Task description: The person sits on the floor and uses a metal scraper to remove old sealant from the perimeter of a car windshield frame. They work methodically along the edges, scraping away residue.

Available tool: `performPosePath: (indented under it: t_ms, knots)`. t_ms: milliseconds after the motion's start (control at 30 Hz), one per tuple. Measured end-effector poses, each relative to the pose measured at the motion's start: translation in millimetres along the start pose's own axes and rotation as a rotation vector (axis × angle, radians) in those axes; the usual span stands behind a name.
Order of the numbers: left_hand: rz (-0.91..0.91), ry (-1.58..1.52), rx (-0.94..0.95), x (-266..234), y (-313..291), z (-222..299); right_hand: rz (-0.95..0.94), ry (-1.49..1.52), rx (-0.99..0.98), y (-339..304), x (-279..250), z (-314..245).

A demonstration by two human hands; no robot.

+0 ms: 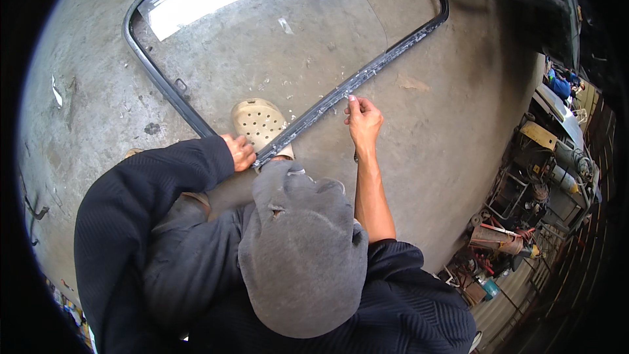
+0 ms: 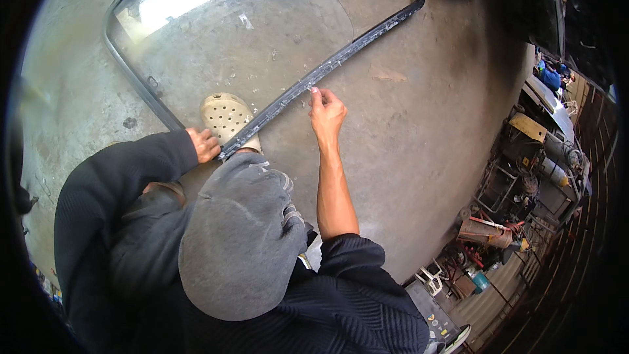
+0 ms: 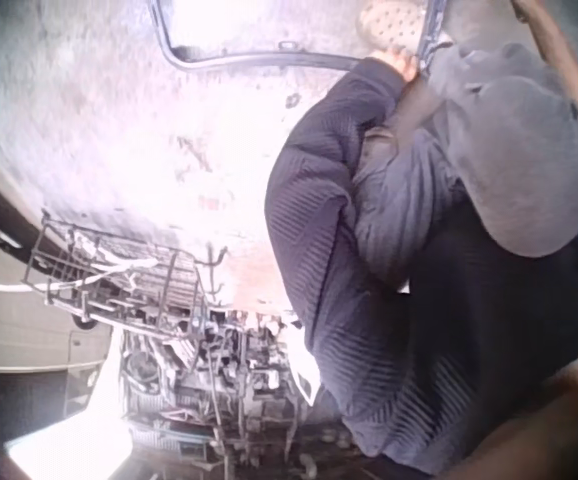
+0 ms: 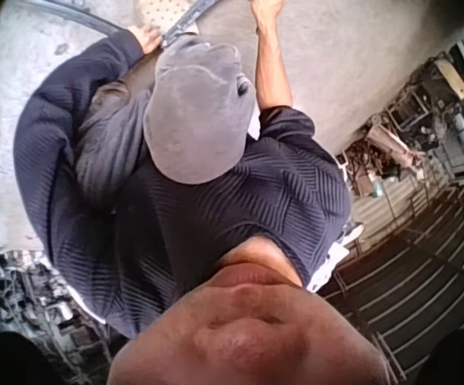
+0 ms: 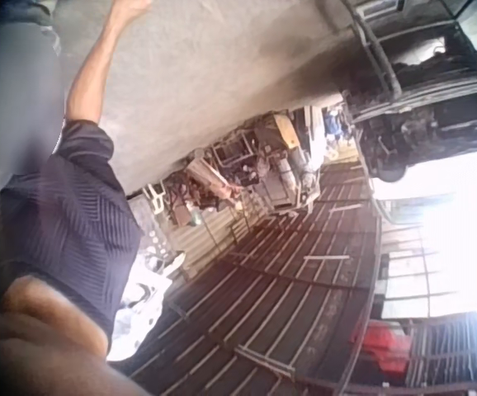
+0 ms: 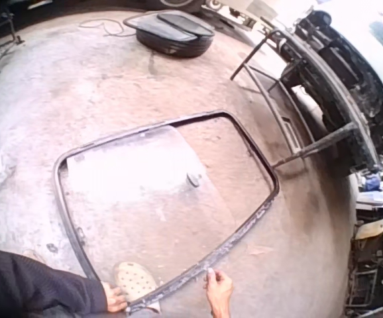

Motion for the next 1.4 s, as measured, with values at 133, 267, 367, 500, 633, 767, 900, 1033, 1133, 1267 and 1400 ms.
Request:
performPosePath:
  t_ms: [133, 267, 367, 500, 633, 767, 900, 1033, 1133, 1267, 1400]
  knots:
    - [-0.048, 0.035, -0.06, 9.1, -6.6, -8.3, -0.02, -0.081, -0.072, 2.6, 2.5, 1.3]
    - [-0.126, -0.038, 0.002, 2.6, -10.0, -18.4, 0.033, -0.195, -0.233, -3.8, 2.4, -7.9]
    - [-0.166, -0.085, 0.006, -6.9, -13.5, -21.1, 0.054, -0.294, -0.393, -24.1, 13.1, -12.7]
    - [-0.182, -0.09, -0.004, -1.6, -16.3, -18.1, -0.032, -0.331, -0.412, -48.9, 26.1, -16.7]
    - [-0.203, -0.082, -0.01, -1.8, -15.9, -19.1, 0.017, -0.315, -0.325, -36.2, 18.8, -12.3]
    - [-0.197, -0.068, -0.022, -4.7, -15.0, -18.6, -0.056, -0.314, -0.443, -59.3, 33.7, -13.5]
    - [-0.182, -0.052, -0.025, -2.6, -17.2, -18.6, -0.086, -0.329, -0.394, -64.6, 35.9, -14.8]
    - [-0.169, -0.065, -0.023, -7.8, -16.7, -18.8, -0.109, -0.347, -0.316, -61.2, 34.1, -19.0]
    - [-0.168, -0.061, -0.028, -4.4, -17.2, -18.5, -0.154, -0.361, -0.445, -94.9, 52.0, -20.2]
    - [-0.166, -0.078, -0.017, -4.5, -16.6, -18.9, -0.14, -0.343, -0.246, -79.6, 42.3, -18.1]
    - [-0.163, -0.078, -0.024, -4.0, -17.8, -18.8, -0.201, -0.35, -0.388, -105.7, 58.7, -19.5]
Point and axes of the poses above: each hand's wrist, its own y-axis towards the middle knuckle, its own x-axis out of the palm, z = x × y, the point moved 6 cm from there along y, towards the middle knuckle, and after that the axes turned 2 degrees about -x, right-handed, at the moved point
